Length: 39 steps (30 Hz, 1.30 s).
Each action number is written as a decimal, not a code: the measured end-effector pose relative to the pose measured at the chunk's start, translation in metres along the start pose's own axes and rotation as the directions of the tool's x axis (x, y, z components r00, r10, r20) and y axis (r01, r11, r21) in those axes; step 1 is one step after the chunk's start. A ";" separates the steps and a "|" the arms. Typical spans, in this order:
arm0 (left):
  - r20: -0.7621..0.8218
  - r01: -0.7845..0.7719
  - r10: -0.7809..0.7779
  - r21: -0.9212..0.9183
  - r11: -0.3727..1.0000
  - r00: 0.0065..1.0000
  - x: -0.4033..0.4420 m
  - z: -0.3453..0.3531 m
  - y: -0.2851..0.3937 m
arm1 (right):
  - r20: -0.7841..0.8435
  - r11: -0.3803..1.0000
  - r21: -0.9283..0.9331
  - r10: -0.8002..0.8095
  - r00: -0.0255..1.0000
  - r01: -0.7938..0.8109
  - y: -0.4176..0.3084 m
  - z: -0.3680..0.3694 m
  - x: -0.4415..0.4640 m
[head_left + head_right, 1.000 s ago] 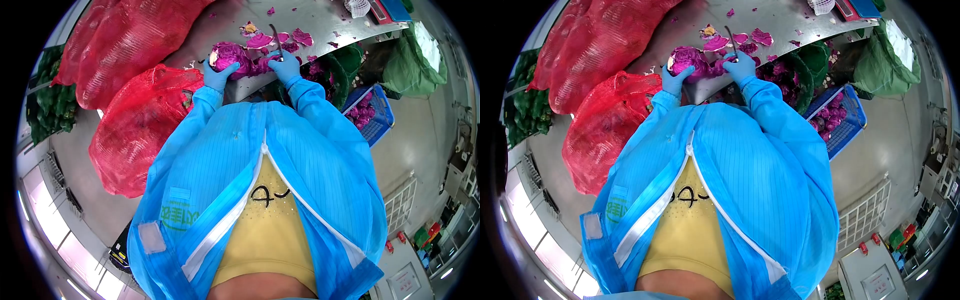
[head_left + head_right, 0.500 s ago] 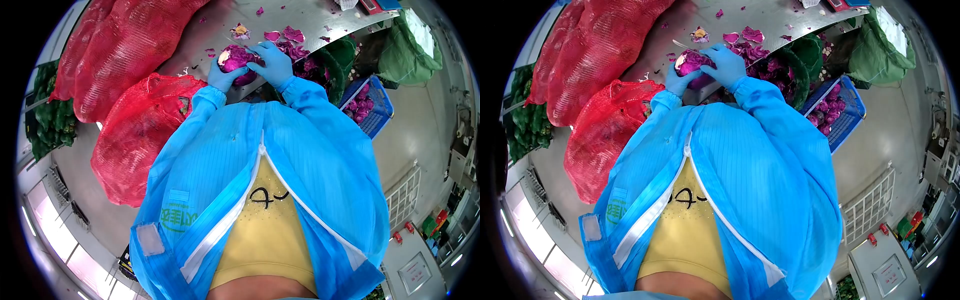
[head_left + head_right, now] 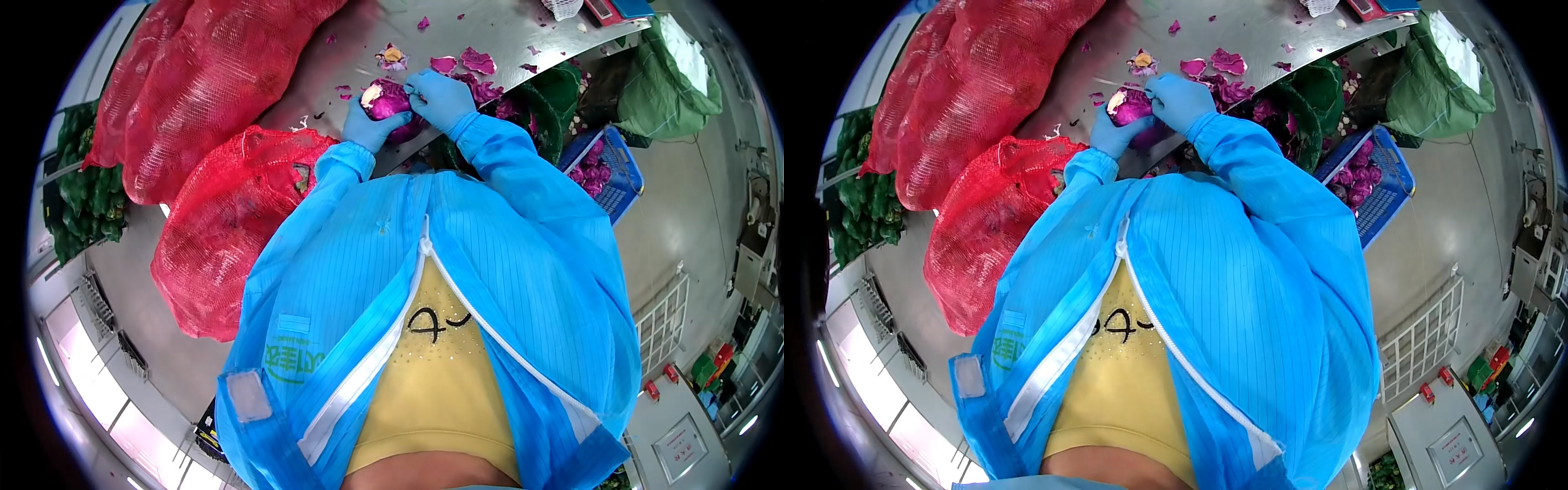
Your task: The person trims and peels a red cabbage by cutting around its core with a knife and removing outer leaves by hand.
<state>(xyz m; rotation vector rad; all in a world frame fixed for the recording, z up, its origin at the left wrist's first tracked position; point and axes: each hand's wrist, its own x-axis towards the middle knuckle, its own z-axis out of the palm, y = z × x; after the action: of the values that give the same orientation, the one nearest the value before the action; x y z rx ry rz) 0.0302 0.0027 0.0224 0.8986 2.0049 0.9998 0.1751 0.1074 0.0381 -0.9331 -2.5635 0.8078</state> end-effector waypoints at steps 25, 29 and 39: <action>0.047 -0.026 0.025 0.040 0.999 0.999 0.001 -0.004 0.005 | 0.035 0.970 0.209 -0.135 0.990 0.125 0.017 -0.001 0.002; 0.033 0.016 -0.015 -0.017 1.000 0.999 0.002 -0.002 0.007 | 0.033 0.962 0.251 -0.121 0.992 0.109 0.022 0.008 0.007; 0.001 -0.025 0.025 0.027 0.999 1.000 0.018 0.001 -0.025 | -0.038 0.762 0.634 0.202 0.979 -0.132 0.022 0.006 0.001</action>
<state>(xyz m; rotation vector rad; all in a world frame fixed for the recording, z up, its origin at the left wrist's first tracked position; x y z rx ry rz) 0.0154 0.0058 -0.0039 0.9403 2.0152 0.9883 0.1824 0.1199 0.0207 -0.9410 -1.9018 1.5007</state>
